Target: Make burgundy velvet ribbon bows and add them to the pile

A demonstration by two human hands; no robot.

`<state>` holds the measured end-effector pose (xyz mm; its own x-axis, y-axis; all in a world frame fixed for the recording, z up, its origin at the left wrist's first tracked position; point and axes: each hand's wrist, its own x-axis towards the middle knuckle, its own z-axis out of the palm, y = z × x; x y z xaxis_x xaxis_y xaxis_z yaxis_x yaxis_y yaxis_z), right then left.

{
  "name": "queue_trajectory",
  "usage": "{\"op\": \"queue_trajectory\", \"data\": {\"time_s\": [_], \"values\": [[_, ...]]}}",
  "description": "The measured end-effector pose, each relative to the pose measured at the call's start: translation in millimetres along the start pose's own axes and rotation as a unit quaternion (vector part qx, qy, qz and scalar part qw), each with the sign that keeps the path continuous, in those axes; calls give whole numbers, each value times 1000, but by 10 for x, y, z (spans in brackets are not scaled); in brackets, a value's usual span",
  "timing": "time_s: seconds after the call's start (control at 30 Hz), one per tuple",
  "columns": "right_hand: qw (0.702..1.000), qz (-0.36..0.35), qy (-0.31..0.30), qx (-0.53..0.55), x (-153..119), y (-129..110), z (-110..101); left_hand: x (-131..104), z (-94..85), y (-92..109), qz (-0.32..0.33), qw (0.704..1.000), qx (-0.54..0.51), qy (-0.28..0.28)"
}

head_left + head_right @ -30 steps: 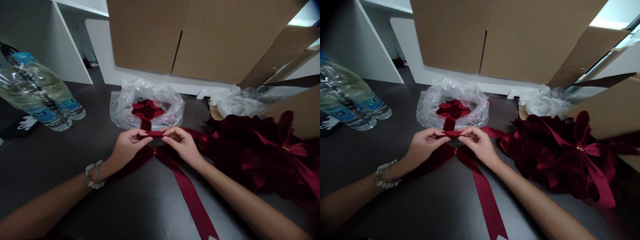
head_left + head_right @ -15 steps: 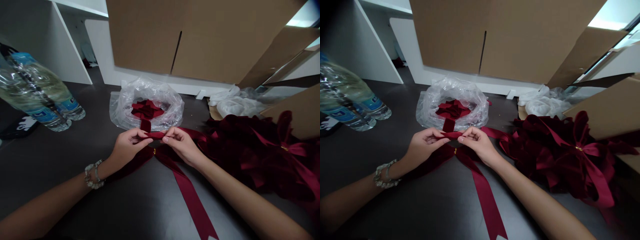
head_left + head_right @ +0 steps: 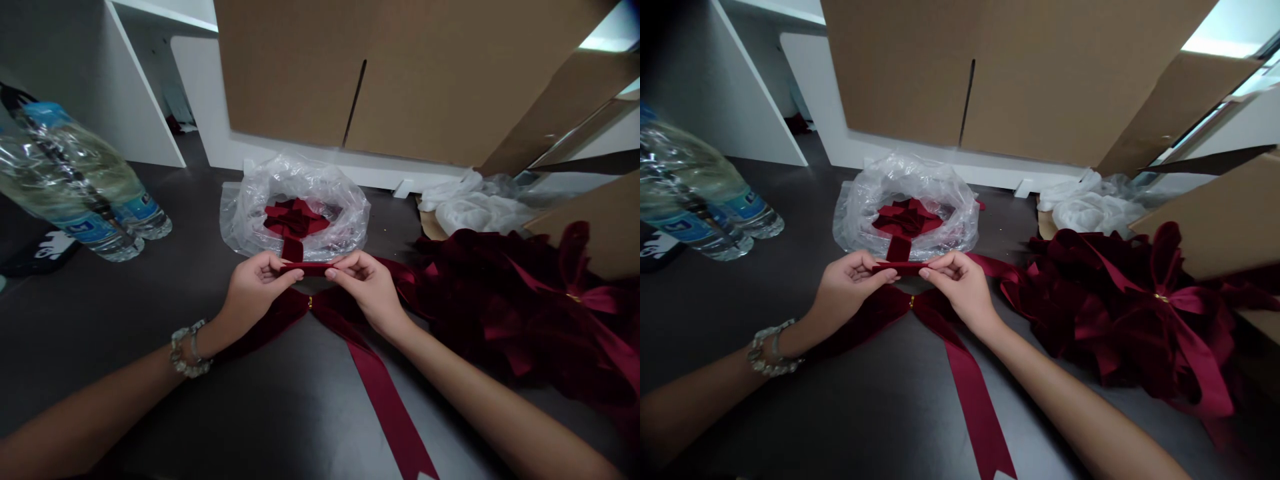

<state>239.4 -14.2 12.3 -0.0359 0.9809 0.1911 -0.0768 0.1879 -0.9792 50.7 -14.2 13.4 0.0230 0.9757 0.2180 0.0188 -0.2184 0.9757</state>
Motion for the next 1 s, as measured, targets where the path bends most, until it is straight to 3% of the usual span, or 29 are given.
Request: {"op": "queue_trajectory", "data": {"time_s": [0.13, 0.33, 1.0], "values": [[1000, -6, 15, 5, 2, -7, 13, -2, 11, 11, 3, 999, -30, 24], [999, -30, -10, -39, 6, -20, -14, -11, 16, 17, 10, 999, -29, 38], [999, -22, -13, -32, 25, -52, -24, 5, 7, 17, -34, 998, -55, 26]]}}
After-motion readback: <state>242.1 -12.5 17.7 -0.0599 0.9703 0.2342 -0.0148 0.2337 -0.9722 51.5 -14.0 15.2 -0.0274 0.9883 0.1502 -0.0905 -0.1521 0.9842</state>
